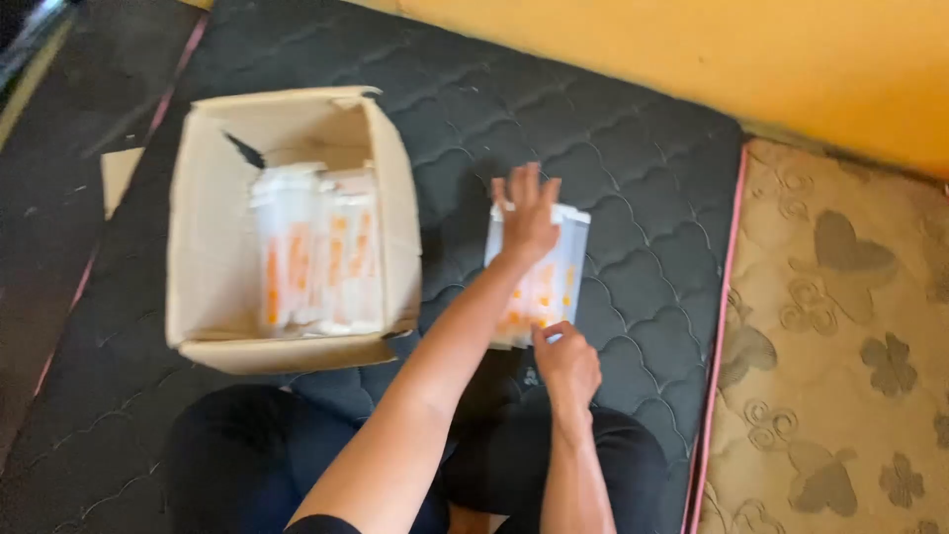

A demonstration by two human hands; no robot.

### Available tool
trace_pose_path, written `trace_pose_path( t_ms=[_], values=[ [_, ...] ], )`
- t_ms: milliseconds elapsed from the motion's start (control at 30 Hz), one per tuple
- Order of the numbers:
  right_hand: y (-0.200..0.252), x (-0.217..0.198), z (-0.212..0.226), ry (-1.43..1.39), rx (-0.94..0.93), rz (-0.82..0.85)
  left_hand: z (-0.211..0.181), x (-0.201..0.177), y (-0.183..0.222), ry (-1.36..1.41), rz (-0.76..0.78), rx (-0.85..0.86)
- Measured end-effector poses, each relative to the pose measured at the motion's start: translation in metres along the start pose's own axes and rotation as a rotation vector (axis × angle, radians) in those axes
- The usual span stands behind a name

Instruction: Picking up, inspecting, and sorting strips of labels from a cardboard box while sitting on the floor.

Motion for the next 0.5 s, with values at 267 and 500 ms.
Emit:
trace_pose_path(
  t_ms=[267, 500],
  values=[
    [0.020, -0.018, 0.007, -0.350, -0.167, -0.162, -0.094, -0.181, 0.008, 0.417, -0.300, 0.464],
    [0.107, -0.039, 0.049, -0.688, -0.533, -0.204, 0.042, -0.369, 0.075, 0.382, -0.723, 0.463]
  ],
)
Point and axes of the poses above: each hand's wrist, its own y-axis away from the middle knuckle, its own x-axis out of the palm, z = x × y, the point moved 7 cm from there along -y, towards the middle knuckle, and after that the axes turned 14 degrees about x, right-handed, at the moved point
